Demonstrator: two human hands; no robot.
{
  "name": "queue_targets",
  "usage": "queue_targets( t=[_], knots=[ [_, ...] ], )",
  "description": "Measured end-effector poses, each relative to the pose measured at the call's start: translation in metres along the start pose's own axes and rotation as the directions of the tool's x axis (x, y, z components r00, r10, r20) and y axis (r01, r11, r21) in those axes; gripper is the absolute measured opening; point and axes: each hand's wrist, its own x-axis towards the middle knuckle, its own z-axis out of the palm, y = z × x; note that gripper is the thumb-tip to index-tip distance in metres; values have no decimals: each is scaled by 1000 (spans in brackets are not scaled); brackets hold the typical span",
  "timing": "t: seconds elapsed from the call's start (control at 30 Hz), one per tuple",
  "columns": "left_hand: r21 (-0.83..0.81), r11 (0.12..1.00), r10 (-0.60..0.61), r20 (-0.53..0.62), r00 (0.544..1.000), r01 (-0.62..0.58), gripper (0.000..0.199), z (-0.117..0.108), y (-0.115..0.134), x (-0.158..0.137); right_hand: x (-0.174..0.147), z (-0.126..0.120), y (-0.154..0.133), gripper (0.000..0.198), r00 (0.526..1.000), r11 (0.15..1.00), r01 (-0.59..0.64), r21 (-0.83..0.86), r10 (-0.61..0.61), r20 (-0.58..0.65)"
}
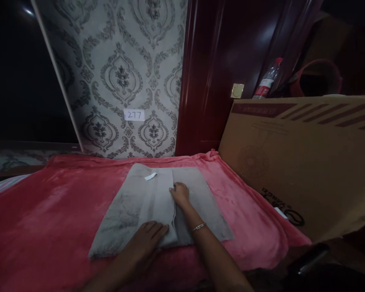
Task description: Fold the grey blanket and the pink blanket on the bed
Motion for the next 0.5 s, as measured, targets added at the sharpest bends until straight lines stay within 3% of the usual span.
queue_targets(
  t=[0.27,0.5],
  knots=[
    [178,983,40,-45,998,-32,58,20,-7,5,15,9,-8,37,995,966,-63,252,79,-53],
    [168,984,97,-193,976,-65,54,4,0,22,42,-2,-4,39,997,865,-22,501,56,-54]
  ],
)
